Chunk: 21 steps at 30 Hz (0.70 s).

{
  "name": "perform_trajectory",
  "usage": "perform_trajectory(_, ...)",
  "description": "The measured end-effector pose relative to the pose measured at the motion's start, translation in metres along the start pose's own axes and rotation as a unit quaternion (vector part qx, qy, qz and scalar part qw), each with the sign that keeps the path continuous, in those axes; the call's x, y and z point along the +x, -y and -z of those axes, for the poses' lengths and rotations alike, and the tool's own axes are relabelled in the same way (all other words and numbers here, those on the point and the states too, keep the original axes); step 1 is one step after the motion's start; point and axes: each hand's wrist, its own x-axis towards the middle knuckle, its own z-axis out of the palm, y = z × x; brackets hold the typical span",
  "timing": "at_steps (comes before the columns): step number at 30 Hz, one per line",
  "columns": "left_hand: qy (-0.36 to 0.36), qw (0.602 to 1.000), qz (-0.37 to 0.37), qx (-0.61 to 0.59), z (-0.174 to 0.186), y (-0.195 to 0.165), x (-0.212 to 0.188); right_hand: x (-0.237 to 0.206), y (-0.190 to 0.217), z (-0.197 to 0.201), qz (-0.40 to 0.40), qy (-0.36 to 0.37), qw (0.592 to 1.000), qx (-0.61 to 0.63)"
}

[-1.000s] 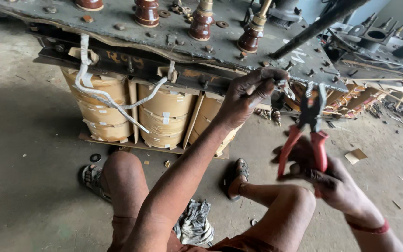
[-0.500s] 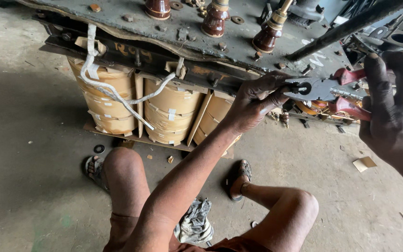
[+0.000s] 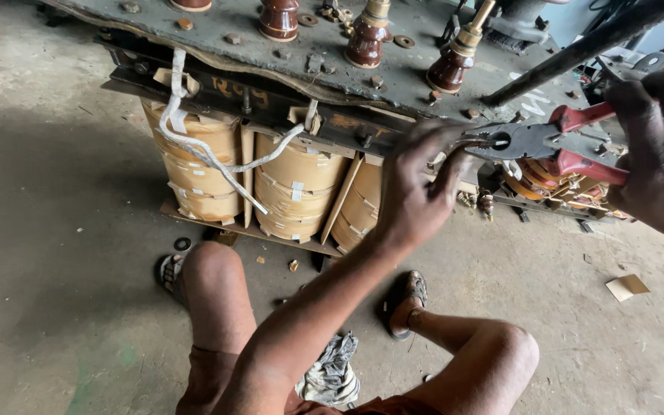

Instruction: The person sits on the floor in front of a transformer and uses red-handled pliers to cut and strip insulation from its fabric-covered lead wires. They pull stripped insulation off by hand, work along each lead, and set trimmed pieces on the floor beside them.

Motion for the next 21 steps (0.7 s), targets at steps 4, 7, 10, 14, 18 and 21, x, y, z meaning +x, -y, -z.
perform_trajectory(4, 0.018, 0.941, -0.217, 0.258, -0.007, -0.088, 0.013, -0.02, 0.004, -0.008, -0.092, 0.029, 0.995, 0.019)
perform_trajectory(7, 0.105, 0.9, -0.143, 0.399, -0.009, -0.096, 0.044, -0.03, 0.014, -0.012, -0.087, 0.009, 0.996, 0.03)
perform_trajectory(10, 0.265, 0.919, -0.052, 0.286, 0.018, -0.054, 0.063, -0.031, 0.015, -0.007, -0.092, 0.022, 0.995, -0.031)
perform_trajectory(14, 0.33, 0.917, 0.164, -0.151, 0.05, 0.012, 0.055, -0.018, 0.012, -0.003, -0.091, 0.024, 0.995, -0.036)
perform_trajectory(18, 0.299, 0.9, 0.16, -0.275, 0.042, 0.036, 0.037, -0.006, 0.016, 0.003, -0.082, 0.061, 0.993, -0.052)
perform_trajectory(21, 0.273, 0.881, 0.223, -0.316, 0.033, 0.036, 0.031, -0.003, 0.02, 0.008, -0.072, 0.041, 0.995, -0.052)
